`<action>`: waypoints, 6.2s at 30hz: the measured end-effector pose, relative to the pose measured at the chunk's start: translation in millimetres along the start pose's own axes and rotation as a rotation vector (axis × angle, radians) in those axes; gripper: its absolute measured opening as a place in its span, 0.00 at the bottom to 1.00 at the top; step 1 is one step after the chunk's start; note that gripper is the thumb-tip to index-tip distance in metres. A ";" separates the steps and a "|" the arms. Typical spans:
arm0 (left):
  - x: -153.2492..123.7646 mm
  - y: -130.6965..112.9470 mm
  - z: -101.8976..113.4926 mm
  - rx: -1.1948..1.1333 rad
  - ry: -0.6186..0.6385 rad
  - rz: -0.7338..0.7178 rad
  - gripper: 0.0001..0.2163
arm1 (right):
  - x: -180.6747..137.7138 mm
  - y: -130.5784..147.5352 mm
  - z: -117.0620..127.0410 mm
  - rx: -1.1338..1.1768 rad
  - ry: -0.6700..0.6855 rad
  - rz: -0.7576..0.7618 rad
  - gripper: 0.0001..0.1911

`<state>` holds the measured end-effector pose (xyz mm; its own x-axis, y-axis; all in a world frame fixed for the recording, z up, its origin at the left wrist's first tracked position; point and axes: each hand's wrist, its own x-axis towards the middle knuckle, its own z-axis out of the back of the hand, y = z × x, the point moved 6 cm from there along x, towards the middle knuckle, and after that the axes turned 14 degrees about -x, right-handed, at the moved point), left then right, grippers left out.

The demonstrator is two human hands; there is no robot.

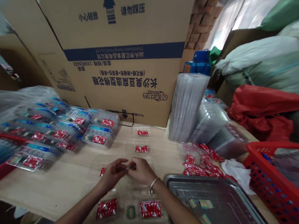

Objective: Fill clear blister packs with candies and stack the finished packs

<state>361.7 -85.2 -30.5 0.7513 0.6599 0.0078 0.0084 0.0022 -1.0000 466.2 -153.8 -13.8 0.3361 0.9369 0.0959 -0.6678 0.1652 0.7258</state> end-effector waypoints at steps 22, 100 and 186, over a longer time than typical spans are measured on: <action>117.7 2.9 10.4 0.965 0.190 -0.213 0.10 | 99.3 -36.9 -16.2 -0.414 -0.179 -0.263 0.09; -15.2 29.3 -233.1 -0.428 0.293 0.399 0.14 | -196.0 -122.9 95.0 0.642 -0.714 -0.589 0.20; 13.0 -4.2 22.5 -0.297 -0.196 0.028 0.20 | 63.8 -36.9 23.0 -0.089 -0.170 -0.138 0.03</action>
<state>356.5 -59.7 -26.2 0.6132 0.7884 -0.0490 0.2032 -0.2174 -0.9547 527.6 -107.2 -18.8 0.5303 0.8395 0.1183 -0.6612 0.3222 0.6775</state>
